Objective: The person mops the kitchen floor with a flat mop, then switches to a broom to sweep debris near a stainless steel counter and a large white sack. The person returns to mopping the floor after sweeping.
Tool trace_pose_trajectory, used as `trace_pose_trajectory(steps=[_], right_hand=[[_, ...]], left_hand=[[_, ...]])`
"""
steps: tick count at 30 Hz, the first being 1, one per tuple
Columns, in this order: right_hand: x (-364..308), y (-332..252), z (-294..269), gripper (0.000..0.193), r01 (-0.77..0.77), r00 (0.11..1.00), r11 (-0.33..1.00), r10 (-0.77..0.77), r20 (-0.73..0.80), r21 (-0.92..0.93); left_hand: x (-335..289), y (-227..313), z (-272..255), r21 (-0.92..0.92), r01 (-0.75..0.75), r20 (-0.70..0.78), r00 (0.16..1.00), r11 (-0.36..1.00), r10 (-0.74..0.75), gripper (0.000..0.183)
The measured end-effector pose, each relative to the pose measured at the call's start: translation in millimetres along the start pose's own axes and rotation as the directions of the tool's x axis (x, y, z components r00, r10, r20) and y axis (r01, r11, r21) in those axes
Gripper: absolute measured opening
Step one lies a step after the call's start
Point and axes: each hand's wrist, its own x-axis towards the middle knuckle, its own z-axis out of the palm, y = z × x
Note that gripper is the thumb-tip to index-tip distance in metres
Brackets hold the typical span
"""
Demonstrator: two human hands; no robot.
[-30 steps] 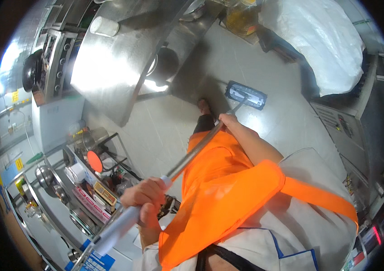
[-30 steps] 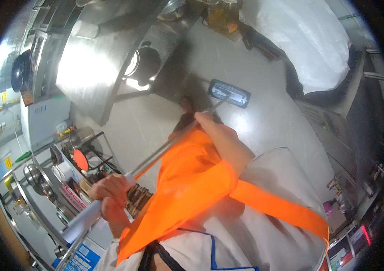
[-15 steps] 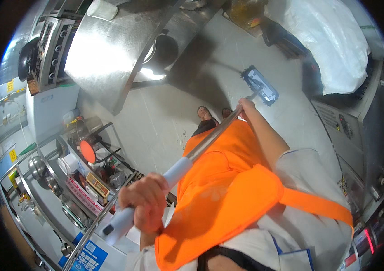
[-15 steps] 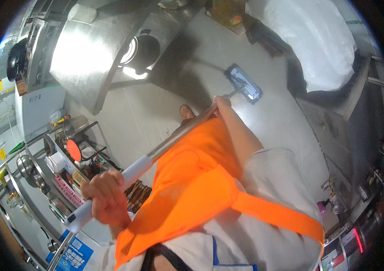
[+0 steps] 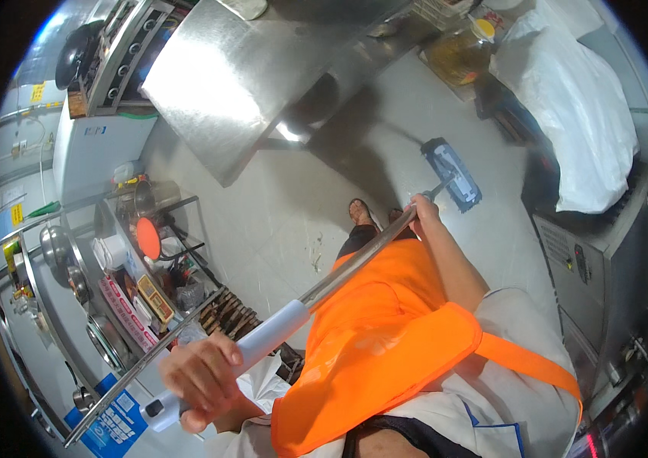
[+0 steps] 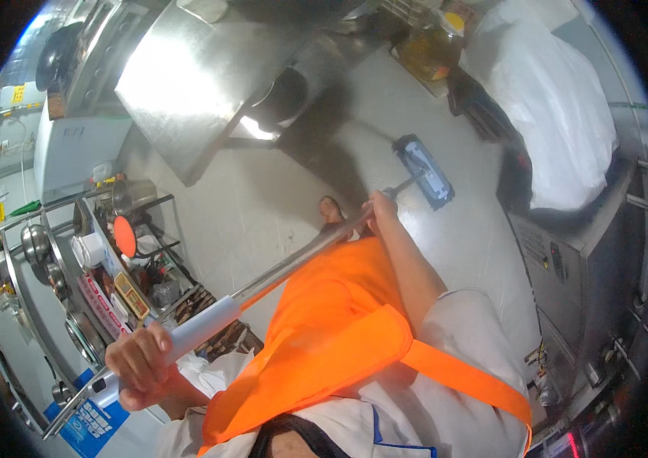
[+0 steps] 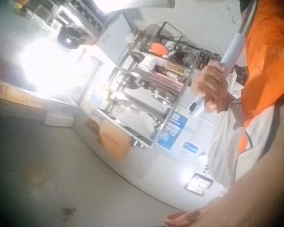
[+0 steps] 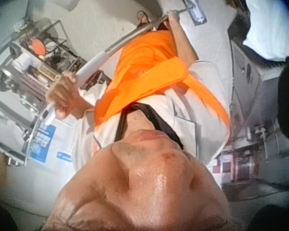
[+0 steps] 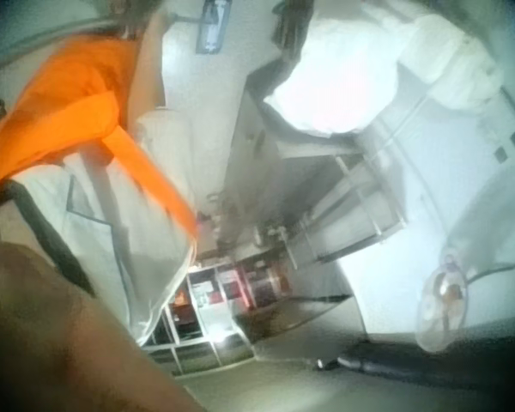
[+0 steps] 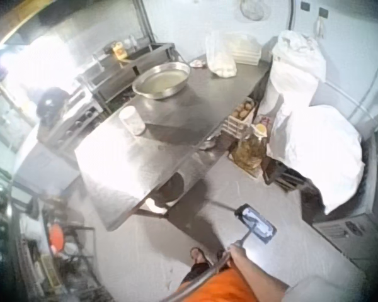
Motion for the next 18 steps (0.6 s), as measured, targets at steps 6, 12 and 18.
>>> trace_pose_trajectory(steps=[6, 12, 18], right_hand=[[36.3, -49.0, 73.6, 0.024, 0.147, 0.979, 0.986, -0.134, 0.151, -0.076], [108.4, -75.1, 160.8, 0.019, 0.244, 0.967, 0.887, -0.193, 0.165, -0.392], [185.8, 8.0, 184.2, 0.030, 0.322, 0.945, 0.367, -0.173, 0.276, -0.873]], left_hand=[[11.5, -22.8, 19.7, 0.090, -0.026, 0.095, 0.995, 0.996, 0.018, 0.025], [15.9, -95.5, 6.3, 0.293, -0.029, 0.165, 0.986, 0.956, -0.021, 0.016], [-54.2, -73.9, -22.8, 0.424, 0.161, -0.161, 0.982, 0.891, -0.101, 0.012]])
